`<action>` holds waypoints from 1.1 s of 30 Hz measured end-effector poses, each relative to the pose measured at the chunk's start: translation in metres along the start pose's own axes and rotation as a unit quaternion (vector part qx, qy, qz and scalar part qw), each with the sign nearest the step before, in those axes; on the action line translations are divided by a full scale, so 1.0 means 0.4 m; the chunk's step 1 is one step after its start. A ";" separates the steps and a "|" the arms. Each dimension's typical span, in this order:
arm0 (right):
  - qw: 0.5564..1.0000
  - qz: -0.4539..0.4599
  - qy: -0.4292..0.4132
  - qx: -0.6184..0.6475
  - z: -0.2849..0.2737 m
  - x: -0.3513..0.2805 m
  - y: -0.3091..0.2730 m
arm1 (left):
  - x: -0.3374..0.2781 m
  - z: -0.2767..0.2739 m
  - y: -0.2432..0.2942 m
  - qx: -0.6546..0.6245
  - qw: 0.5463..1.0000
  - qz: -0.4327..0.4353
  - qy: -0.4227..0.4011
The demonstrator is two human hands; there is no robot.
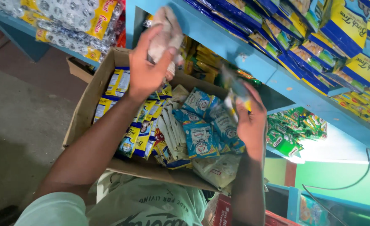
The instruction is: Wiping milk powder sachets with a cloth and organizing them into a box in a grocery store.
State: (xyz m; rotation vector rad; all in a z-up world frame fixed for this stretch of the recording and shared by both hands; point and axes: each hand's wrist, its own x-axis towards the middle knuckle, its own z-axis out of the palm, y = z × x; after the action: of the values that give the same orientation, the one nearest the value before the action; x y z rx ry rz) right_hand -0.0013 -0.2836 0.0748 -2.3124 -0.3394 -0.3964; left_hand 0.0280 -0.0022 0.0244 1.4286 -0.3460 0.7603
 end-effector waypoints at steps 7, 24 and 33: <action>0.882 -0.165 -0.418 -0.141 0.032 -0.018 0.072 | 0.036 -0.051 -0.002 -0.023 0.996 0.006 0.082; 0.769 -0.217 -0.592 -0.102 0.463 -0.042 -0.129 | 0.034 -0.260 -0.116 -0.035 0.984 0.060 0.165; 0.909 -0.068 -0.363 -0.193 0.769 -0.008 -0.117 | 0.022 -0.366 -0.162 -0.116 0.912 -0.049 0.390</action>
State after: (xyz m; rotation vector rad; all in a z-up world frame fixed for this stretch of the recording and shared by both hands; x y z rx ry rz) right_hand 0.0346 -0.0302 -0.1023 -2.7689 -0.8481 0.4018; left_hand 0.0442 0.1436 -0.0404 0.8171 0.2505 1.0968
